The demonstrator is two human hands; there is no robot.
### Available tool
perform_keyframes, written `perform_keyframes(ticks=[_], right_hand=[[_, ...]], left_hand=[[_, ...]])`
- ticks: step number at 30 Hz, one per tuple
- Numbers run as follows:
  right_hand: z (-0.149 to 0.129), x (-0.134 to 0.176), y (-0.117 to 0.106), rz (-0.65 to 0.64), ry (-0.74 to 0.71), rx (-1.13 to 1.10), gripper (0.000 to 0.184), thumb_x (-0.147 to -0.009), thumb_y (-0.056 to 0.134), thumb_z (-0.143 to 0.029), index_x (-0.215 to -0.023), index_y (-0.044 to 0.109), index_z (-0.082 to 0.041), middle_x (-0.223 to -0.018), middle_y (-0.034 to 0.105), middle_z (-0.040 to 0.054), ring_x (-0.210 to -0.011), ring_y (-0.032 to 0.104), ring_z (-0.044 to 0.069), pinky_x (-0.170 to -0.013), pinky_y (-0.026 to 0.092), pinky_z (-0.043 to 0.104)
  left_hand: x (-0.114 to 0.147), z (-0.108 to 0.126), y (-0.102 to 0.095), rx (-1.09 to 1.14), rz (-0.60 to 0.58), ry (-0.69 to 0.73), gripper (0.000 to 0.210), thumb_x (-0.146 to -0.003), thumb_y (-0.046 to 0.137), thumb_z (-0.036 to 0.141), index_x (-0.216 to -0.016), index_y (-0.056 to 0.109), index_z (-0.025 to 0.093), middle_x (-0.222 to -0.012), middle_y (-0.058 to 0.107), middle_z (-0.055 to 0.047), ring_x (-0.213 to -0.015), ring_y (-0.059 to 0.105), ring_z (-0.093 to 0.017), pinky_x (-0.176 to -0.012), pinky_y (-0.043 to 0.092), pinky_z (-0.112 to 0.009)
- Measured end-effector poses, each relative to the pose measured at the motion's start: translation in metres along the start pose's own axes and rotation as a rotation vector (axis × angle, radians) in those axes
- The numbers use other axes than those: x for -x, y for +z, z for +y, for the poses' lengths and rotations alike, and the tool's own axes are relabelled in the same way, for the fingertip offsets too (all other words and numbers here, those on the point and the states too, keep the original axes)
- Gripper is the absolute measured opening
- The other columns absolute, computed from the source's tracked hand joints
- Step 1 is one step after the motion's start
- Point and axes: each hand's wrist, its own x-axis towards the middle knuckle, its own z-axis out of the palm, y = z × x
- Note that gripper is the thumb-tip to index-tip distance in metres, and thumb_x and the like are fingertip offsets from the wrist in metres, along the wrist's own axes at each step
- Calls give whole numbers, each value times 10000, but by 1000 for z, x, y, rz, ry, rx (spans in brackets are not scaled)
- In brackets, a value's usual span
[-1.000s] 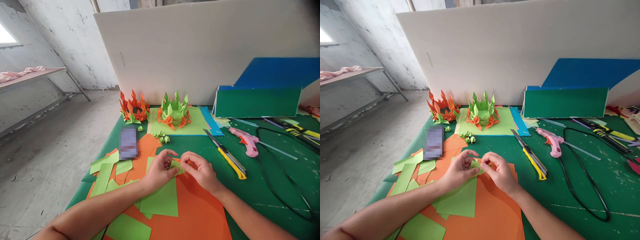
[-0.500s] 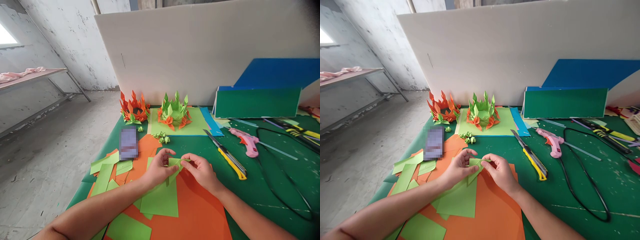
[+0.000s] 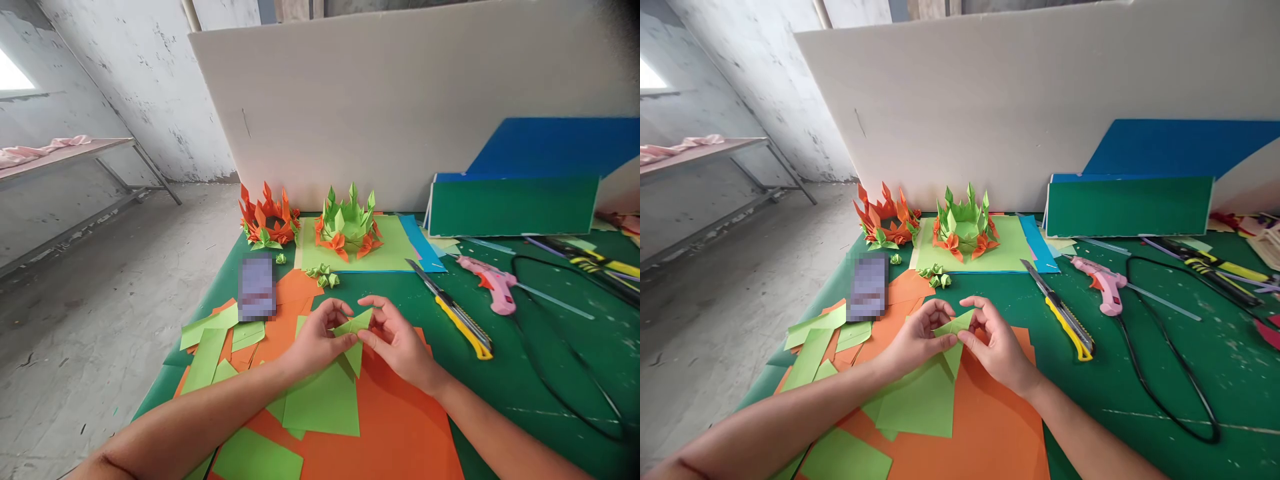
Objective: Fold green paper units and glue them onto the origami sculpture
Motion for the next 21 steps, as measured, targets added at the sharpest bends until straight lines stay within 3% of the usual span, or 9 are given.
perform_keyframes(ticks=[4,11,15,21], right_hand=[[1,2,1,10,-56,34,461,-884,577,-327,-1290,363,-281,-777,527,-19,-749,547,155,-754,485,313],[7,1,0,55,-163,4,643,-793,693,-367,-1296,305,-272,-967,591,32,-849,567,171,-825,490,342],[6,3,1,23,-180,75,459,-816,668,-320,-1170,381,-265,-954,582,27,-862,577,166,-803,509,323],[4,4,1,86,-254,313,131,-864,606,-293,-976,551,-250,-911,611,24,-817,588,164,-757,501,301]], left_hand=[[-2,0,-2,-46,-42,-77,326,-711,729,429,-836,608,154,-830,603,-40,-750,548,-142,-672,416,-272],[-5,2,-1,226,166,-2,347,-666,785,368,-823,533,189,-753,510,40,-690,491,-85,-661,396,-220],[-4,2,-2,211,197,49,270,-717,748,337,-775,529,191,-752,494,47,-653,441,-72,-620,364,-201],[-2,3,-3,197,218,-61,239,-725,726,380,-831,658,177,-808,585,6,-668,474,-85,-652,388,-219]])
